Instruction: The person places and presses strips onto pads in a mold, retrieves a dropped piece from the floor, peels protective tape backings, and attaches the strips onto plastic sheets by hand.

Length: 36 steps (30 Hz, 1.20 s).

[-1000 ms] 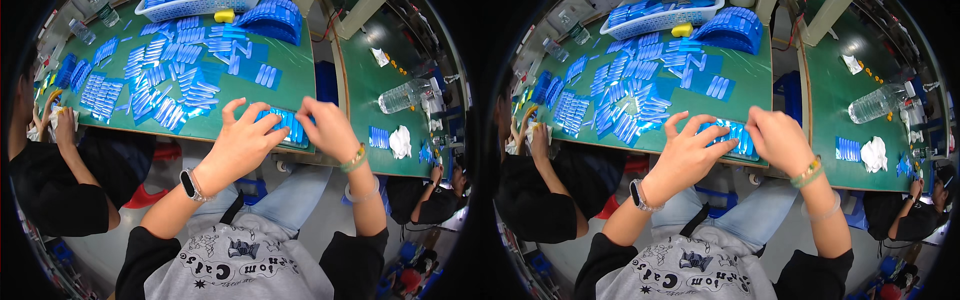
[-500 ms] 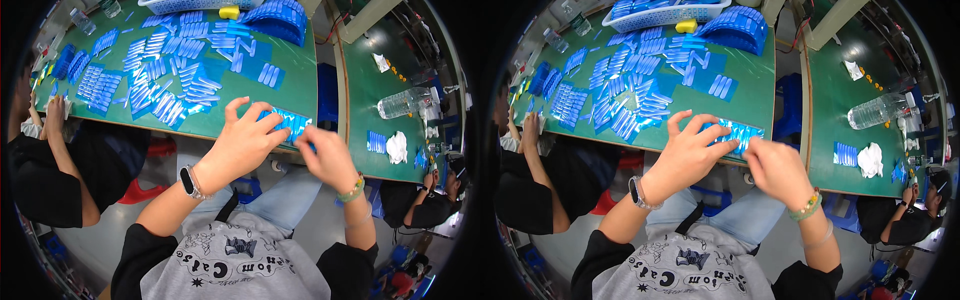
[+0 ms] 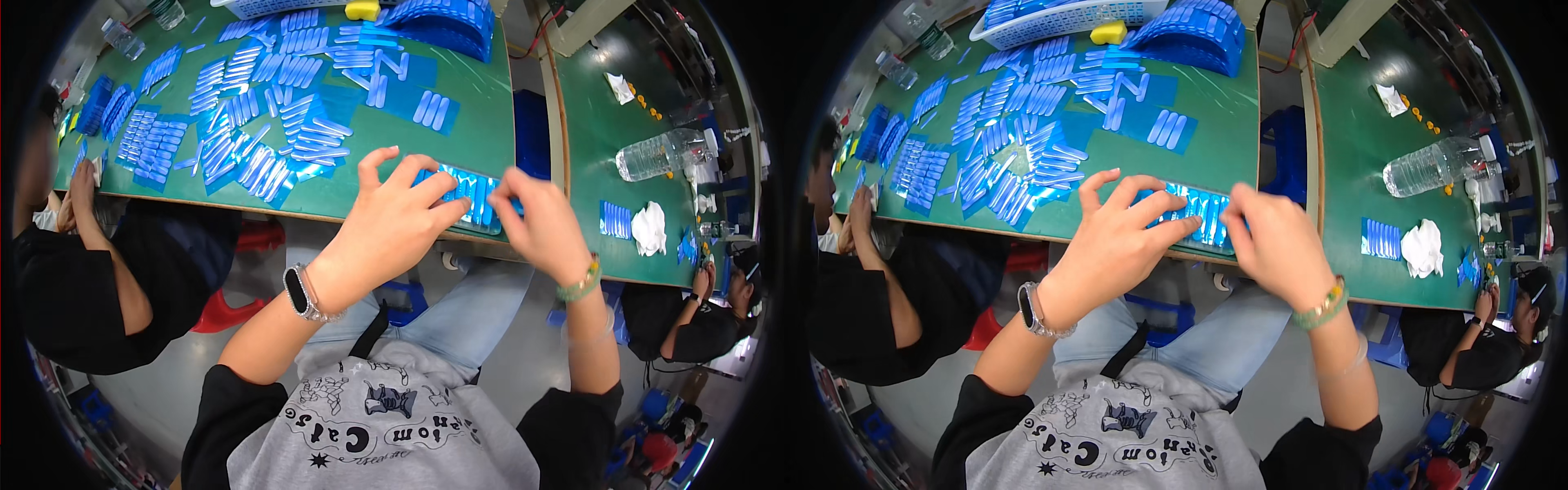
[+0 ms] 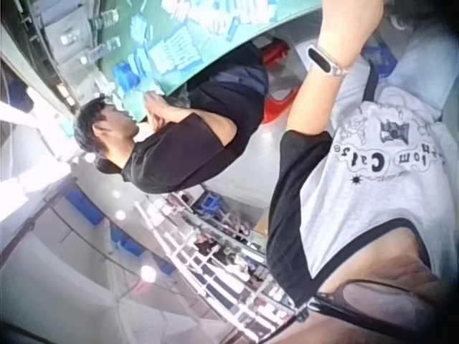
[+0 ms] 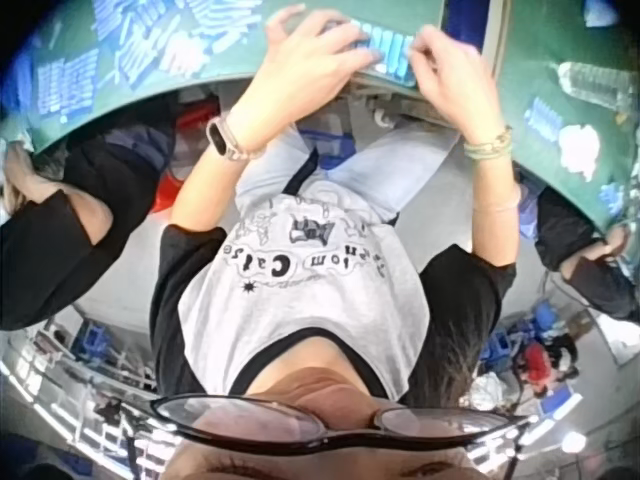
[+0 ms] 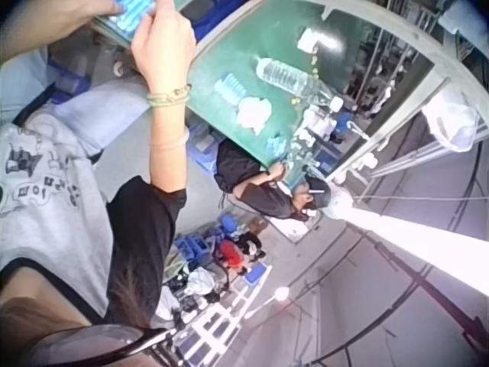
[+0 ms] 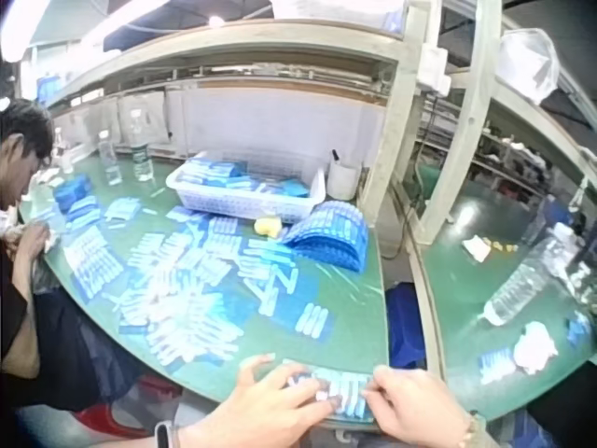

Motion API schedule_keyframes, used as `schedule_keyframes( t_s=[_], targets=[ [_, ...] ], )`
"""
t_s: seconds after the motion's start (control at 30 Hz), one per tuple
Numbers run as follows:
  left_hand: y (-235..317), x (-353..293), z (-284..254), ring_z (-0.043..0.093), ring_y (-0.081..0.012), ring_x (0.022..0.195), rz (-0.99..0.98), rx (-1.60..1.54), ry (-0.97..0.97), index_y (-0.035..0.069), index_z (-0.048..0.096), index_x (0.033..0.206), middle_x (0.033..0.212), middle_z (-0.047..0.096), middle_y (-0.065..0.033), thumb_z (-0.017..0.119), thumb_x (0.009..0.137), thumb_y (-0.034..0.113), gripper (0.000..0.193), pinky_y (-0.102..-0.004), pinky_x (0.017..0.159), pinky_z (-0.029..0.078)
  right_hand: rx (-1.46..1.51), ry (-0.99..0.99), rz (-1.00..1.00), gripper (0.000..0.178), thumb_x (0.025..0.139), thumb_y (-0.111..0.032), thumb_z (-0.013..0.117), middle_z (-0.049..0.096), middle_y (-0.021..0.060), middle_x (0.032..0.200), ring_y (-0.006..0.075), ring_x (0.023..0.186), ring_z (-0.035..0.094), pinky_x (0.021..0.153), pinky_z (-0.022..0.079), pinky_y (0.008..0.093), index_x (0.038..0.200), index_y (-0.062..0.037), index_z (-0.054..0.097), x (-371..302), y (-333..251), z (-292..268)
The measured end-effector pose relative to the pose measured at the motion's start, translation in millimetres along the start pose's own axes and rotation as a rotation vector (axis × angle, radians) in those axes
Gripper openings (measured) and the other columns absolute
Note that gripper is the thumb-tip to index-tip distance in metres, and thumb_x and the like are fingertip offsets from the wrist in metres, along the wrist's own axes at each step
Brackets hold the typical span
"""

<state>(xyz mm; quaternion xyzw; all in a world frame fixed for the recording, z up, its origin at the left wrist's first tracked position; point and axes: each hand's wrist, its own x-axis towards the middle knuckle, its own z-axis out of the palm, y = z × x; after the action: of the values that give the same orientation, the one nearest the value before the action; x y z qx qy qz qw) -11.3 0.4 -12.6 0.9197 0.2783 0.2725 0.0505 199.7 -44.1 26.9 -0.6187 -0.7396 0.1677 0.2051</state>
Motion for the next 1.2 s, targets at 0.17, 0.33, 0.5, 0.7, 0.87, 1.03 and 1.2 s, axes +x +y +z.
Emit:
schedule_keyframes(
  t_s=[0.17, 0.33, 0.5, 0.7, 0.87, 1.03, 1.2],
  targets=[
    [1, 1, 1, 0.054, -0.0172, 0.109, 0.005, 0.003, 0.010, 0.023, 0.072, 0.100, 0.105, 0.062, 0.0064, 0.070, 0.074, 0.012, 0.028, -0.0498, 0.101, 0.028, -0.029, 0.061, 0.055, 0.011, 0.086, -0.008, 0.060, 0.062, 0.0191, 0.071, 0.0397, 0.068, 0.062, 0.059, 0.047, 0.0466, 0.082, -0.0008, 0.053, 12, 5, 1],
    [0, -1, 2, 0.054, -0.0173, 0.108, -0.014, -0.023, 0.004, 0.023, 0.072, 0.101, 0.105, 0.062, 0.0064, 0.069, 0.074, 0.012, 0.028, -0.0498, 0.101, 0.028, 0.016, 0.077, 0.145, 0.013, 0.086, -0.009, 0.060, 0.062, 0.0199, 0.070, 0.0414, 0.067, 0.061, 0.058, 0.047, 0.0491, 0.083, -0.0015, 0.051, -24, -17, 16],
    [0, -1, -1, 0.054, -0.0171, 0.109, -0.009, -0.019, -0.006, 0.023, 0.072, 0.099, 0.105, 0.063, 0.0065, 0.069, 0.075, 0.012, 0.027, -0.0500, 0.101, 0.028, 0.042, 0.140, 0.199, 0.012, 0.087, -0.009, 0.059, 0.062, 0.0206, 0.070, 0.0421, 0.067, 0.061, 0.059, 0.047, 0.0497, 0.082, -0.0012, 0.051, -10, -15, 17],
    [1, -2, 2, 0.054, -0.0180, 0.110, -0.025, -0.027, 0.003, 0.023, 0.072, 0.100, 0.109, 0.063, 0.0063, 0.070, 0.075, 0.011, 0.028, -0.0498, 0.102, 0.028, -0.042, 0.208, 0.245, 0.011, 0.087, -0.009, 0.058, 0.063, 0.0208, 0.072, 0.0421, 0.068, 0.062, 0.060, 0.047, 0.0497, 0.083, -0.0013, 0.052, 0, -9, 20],
    [0, -4, 0, 0.053, -0.0183, 0.111, -0.029, -0.045, -0.008, 0.024, 0.071, 0.103, 0.111, 0.063, 0.0065, 0.070, 0.074, 0.011, 0.032, -0.0496, 0.102, 0.027, 0.034, 0.230, 0.273, 0.008, 0.086, -0.007, 0.057, 0.064, 0.0179, 0.073, 0.0406, 0.069, 0.062, 0.057, 0.046, 0.0473, 0.083, -0.0025, 0.052, -33, -33, 30],
    [-3, -5, -1, 0.053, -0.0191, 0.112, -0.059, -0.041, 0.002, 0.020, 0.068, 0.111, 0.114, 0.063, 0.0063, 0.068, 0.077, 0.007, 0.037, -0.0473, 0.102, 0.027, 0.078, 0.070, 0.275, 0.007, 0.088, -0.006, 0.059, 0.065, 0.0128, 0.073, 0.0317, 0.065, 0.064, 0.057, 0.047, 0.0411, 0.087, -0.0023, 0.053, -52, -31, 25],
    [-9, -19, -11, 0.054, -0.0238, 0.115, -0.138, -0.134, 0.124, 0.014, 0.066, 0.114, 0.118, 0.063, 0.0004, 0.067, 0.078, 0.004, 0.037, -0.0423, 0.100, 0.029, 0.899, 0.382, 0.541, 0.010, 0.094, -0.006, 0.057, 0.058, -0.0002, 0.075, 0.0045, 0.066, 0.052, 0.057, 0.039, 0.0187, 0.103, -0.0025, 0.057, -72, -10, 17]
  ],
)
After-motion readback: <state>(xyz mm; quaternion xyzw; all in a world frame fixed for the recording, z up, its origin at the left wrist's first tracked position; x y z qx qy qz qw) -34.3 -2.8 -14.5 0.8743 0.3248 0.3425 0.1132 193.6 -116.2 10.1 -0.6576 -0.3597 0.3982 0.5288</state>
